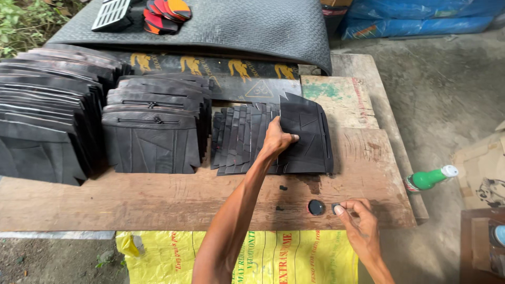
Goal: The person repeatedly rubs the surface of black zippered pouches with a small black object. They pick up each pouch from a stack, rub it, and place it back down, continuing this process throughout the clip.
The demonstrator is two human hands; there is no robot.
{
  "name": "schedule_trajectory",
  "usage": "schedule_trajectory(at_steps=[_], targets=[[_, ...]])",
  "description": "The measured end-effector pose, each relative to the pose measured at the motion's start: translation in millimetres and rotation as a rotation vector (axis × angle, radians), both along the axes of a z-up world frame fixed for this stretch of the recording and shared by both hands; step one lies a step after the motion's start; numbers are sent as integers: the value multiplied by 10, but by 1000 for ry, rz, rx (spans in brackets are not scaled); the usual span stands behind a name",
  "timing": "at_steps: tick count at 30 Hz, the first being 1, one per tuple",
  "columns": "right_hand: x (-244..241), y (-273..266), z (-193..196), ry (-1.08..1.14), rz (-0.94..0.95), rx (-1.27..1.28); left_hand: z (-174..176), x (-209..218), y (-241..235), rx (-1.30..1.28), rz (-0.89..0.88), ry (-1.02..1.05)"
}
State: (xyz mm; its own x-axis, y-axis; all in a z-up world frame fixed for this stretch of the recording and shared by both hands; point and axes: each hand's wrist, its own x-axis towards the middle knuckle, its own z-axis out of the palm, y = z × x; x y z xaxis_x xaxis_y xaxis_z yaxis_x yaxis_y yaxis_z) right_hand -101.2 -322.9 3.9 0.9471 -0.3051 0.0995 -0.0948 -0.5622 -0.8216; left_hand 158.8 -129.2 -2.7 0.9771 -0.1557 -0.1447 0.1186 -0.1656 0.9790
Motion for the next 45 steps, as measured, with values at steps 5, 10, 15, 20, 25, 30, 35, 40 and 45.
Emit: schedule_trajectory(at_steps=[5,10,15,20,25,30,35,40,45], targets=[[55,4,70,-52,81,-222,-158,76,-178,183,-19,-35],[244,26,163,-104,238,-414,-201,89,-222,237,-48,-1],[358,109,200,-96,323,-456,-219,80,-301,302,-3,-29],[403,190,171,-71,437,-558,21,17,-256,315,-17,45],[417,213,154,-55,515,-669,414,-304,40,508,67,-331],[462,259,145,-51,549,-712,551,-759,754,337,214,-439],[441,249,149,-65,506,-687,458,-1211,1803,241,512,-359],[368,147,68,-149,458,-681,293,-1482,2830,597,837,-509],[390,9,-243,-168,378,-699,22,-1416,3280,720,868,-520]])
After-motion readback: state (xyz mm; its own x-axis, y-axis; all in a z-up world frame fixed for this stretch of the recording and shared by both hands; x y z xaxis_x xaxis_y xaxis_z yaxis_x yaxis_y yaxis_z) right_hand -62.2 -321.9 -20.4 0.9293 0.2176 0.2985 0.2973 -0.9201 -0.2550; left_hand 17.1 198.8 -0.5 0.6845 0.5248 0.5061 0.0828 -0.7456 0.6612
